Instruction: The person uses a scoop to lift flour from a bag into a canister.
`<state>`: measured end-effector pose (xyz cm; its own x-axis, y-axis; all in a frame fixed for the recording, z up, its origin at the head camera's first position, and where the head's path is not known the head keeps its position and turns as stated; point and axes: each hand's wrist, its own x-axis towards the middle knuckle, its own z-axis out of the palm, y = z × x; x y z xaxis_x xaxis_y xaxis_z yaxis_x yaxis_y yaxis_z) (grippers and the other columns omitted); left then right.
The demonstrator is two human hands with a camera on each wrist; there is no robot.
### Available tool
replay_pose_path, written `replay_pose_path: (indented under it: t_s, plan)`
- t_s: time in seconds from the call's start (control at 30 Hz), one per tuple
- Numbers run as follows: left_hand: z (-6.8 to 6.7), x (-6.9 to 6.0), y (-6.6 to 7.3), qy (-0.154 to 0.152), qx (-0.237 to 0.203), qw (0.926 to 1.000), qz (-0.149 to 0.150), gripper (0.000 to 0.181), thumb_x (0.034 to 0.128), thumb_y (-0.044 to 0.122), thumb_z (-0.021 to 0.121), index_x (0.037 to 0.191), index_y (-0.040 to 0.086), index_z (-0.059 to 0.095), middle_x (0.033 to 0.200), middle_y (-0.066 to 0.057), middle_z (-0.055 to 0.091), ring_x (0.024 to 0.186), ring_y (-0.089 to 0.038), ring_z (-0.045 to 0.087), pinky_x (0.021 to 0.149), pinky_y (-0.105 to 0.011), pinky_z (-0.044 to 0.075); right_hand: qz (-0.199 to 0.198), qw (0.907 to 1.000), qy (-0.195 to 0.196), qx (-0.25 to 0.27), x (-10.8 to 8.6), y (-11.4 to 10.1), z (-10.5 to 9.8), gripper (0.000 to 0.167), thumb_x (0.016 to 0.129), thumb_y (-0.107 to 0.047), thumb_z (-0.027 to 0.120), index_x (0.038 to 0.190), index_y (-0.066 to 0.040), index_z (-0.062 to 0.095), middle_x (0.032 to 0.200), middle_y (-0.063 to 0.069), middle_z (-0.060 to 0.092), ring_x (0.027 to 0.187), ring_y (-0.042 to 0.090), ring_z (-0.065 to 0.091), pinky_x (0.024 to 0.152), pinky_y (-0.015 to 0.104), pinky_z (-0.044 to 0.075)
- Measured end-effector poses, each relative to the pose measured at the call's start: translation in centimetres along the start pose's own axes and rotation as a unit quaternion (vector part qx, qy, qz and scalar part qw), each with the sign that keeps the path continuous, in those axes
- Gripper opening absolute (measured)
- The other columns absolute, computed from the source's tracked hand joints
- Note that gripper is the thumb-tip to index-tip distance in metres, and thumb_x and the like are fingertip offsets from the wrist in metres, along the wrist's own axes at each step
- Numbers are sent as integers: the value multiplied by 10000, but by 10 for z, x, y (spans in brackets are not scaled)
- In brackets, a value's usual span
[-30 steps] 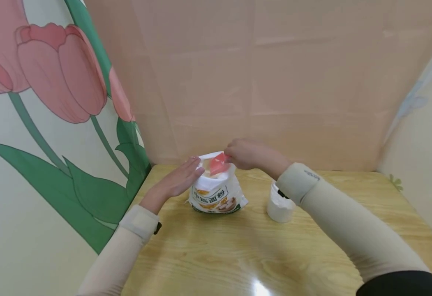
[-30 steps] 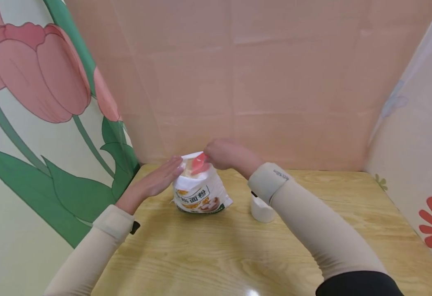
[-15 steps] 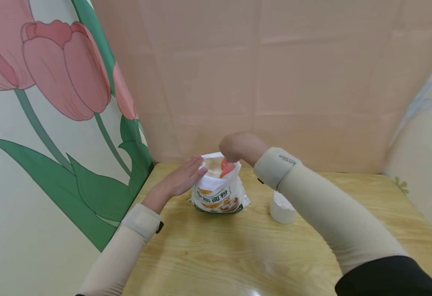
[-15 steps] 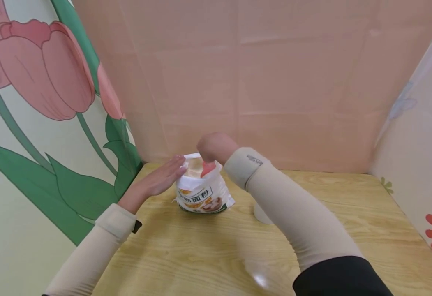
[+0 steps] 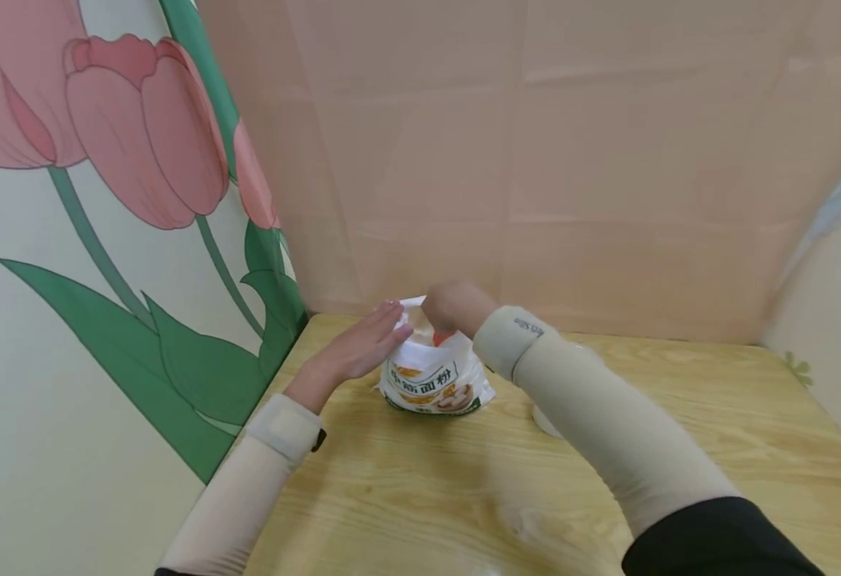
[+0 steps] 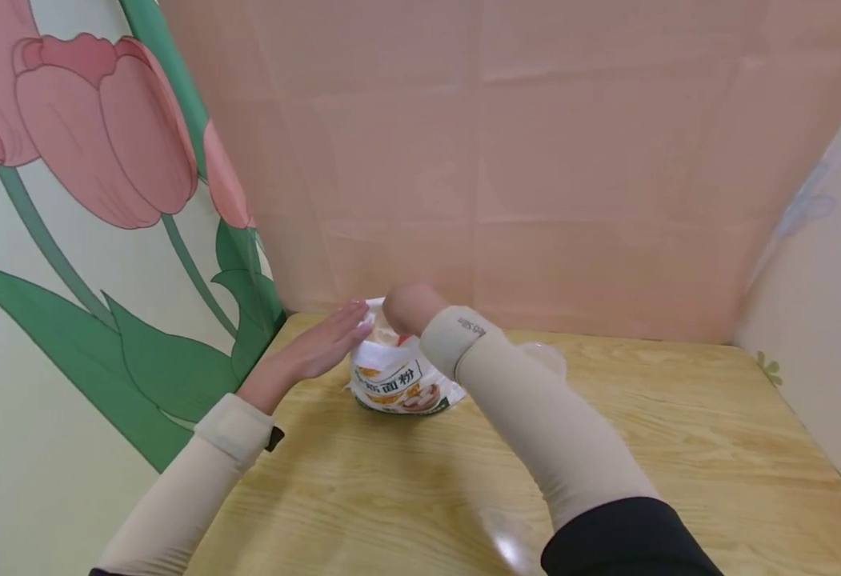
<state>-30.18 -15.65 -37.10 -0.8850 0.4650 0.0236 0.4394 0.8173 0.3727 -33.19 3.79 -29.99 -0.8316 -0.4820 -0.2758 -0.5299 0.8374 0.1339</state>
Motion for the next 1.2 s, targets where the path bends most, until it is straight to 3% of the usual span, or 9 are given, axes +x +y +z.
replay_pose_path:
  t_s: [0.1, 0.33, 0.5, 0.73, 0.87, 1.07, 1.2]
  plan:
    - [2, 0, 0, 6, -9, 10000, 25, 841, 1019, 703, 124, 1631, 127, 154, 1702, -23, 69, 1565, -171, -6, 1270, -398, 86, 19, 9999, -90, 97, 6, 2, 7, 264, 855, -163, 759, 1105, -89, 718, 1049, 55, 695, 889, 209, 621, 807, 357, 540]
    - [2, 1, 2, -25, -63, 10000, 0, 762, 1056, 630, 156, 1632, 131, 150, 1700, -13, 58, 1564, -166, -6, 1268, -390, 76, -192, 9994, -246, -171, 14, 6, 16, 190, 944, -172, 670, 1093, -60, 710, 1061, 91, 699, 932, 236, 641, 871, 406, 556]
    - [2, -1, 0, -9, -86, 10000, -24, 774, 1051, 640, 160, 1632, 128, 158, 1701, -18, 67, 1571, -199, 21, 1267, -409, 95, -434, 9983, -290, 267, 18, 12, 21, 196, 1000, -242, 623, 1076, -88, 719, 1087, 77, 705, 996, 238, 649, 926, 421, 542]
    - [4, 1, -2, 65, -67, 10000, 22, 793, 1040, 665, 166, 1631, 136, 172, 1702, -15, 83, 1567, -178, 22, 1267, -407, 107, -821, 9932, 133, 815, 25, 22, 33, 210, 1050, -269, 532, 982, -201, 718, 1062, 17, 698, 1009, 204, 637, 930, 392, 520]
    - [5, -1, -2, 9, -141, 9999, 24, 788, 1043, 659, 177, 1631, 135, 173, 1703, -19, 87, 1566, -176, 14, 1268, -416, 101, -1026, 9853, 422, 1302, 26, 23, 43, 220, 1063, -294, 528, 998, -220, 724, 1008, 7, 696, 969, 190, 636, 906, 378, 529]
    - [6, -2, -2, -28, -168, 9999, -3, 793, 1037, 671, 159, 1636, 152, 148, 1706, -8, 60, 1570, -190, 3, 1267, -446, 100, -1257, 9713, 1043, 1729, 21, 28, 54, 243, 1060, -245, 541, 1167, -147, 736, 1049, 51, 718, 986, 208, 652, 934, 392, 532]
    - [4, -1, -2, 30, -131, 9999, -22, 790, 1035, 675, 156, 1637, 164, 141, 1706, 10, 56, 1567, -164, 3, 1267, -437, 102, -1414, 9634, 1356, 1831, 15, 33, 55, 208, 1048, -192, 559, 1088, -94, 738, 966, 54, 706, 907, 203, 642, 877, 385, 535]
